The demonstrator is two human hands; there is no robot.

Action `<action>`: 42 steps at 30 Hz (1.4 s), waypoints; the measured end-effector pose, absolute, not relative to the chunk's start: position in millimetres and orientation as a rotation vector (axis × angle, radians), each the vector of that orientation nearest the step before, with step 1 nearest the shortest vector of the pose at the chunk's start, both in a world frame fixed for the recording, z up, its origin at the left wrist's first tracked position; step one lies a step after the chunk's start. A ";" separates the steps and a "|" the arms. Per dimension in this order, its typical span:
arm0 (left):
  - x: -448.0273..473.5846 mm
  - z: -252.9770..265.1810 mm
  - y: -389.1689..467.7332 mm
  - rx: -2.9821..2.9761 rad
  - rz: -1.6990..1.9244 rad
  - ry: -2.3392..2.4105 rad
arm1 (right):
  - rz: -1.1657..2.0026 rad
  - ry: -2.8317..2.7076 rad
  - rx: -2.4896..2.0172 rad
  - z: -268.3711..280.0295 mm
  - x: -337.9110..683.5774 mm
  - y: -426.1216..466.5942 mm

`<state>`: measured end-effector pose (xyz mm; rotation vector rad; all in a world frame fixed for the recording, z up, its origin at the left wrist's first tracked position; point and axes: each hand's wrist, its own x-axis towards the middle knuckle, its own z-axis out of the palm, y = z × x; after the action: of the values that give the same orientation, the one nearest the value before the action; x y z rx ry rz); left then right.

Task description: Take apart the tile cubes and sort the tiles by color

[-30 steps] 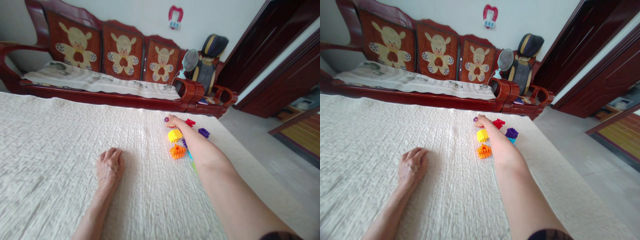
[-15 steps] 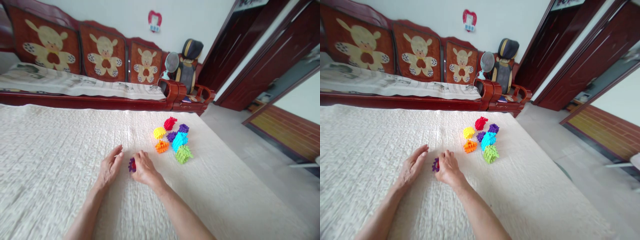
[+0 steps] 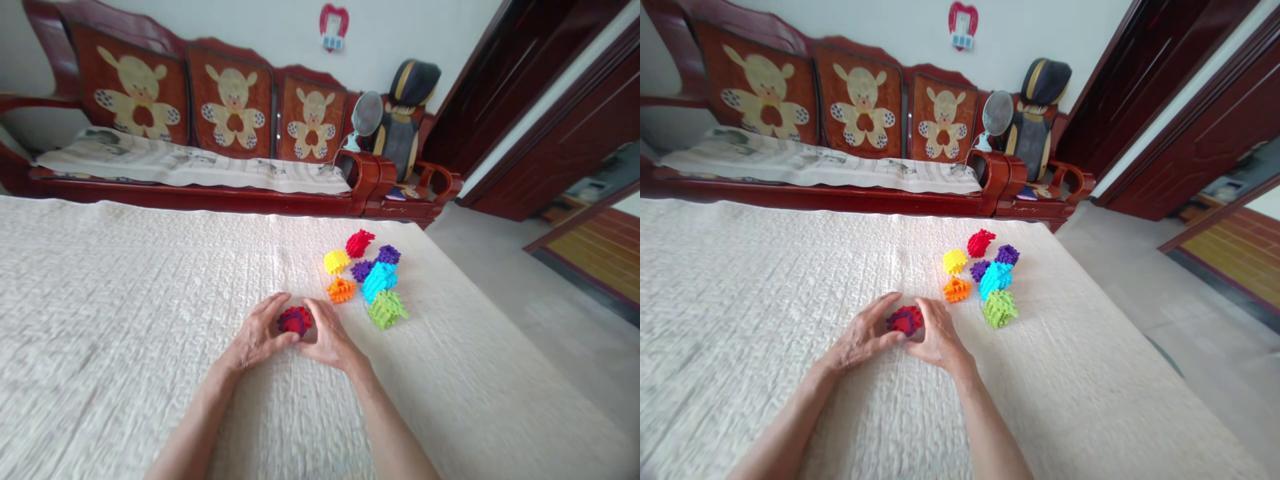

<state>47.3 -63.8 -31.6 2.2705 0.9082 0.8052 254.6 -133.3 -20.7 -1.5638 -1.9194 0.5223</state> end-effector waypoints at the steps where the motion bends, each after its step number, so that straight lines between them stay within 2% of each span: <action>1: 49.1 -32.0 -64.6 2.288 0.792 0.890 | 0.498 -1.912 -1.559 -24.2 254.2 -132.4; 10: 51.0 -41.0 -61.5 2.431 0.784 0.892 | 0.405 -1.939 -1.541 -28.8 246.5 -126.7; 28: 52.0 -29.8 -60.3 2.225 0.885 1.014 | 0.353 -1.955 -1.444 -32.9 228.1 -119.5; 37: 42.3 -31.2 -58.9 2.135 0.792 1.135 | 0.434 -1.967 -1.376 -31.9 224.4 -122.3; 42: 39.2 -34.5 -59.3 2.365 0.745 1.011 | 0.514 -1.933 -1.218 -37.6 239.4 -119.3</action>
<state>39.2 -59.3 -34.5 2.3652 1.0106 0.7445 239.4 -119.3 -37.6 -1.2178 -1.9326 0.5141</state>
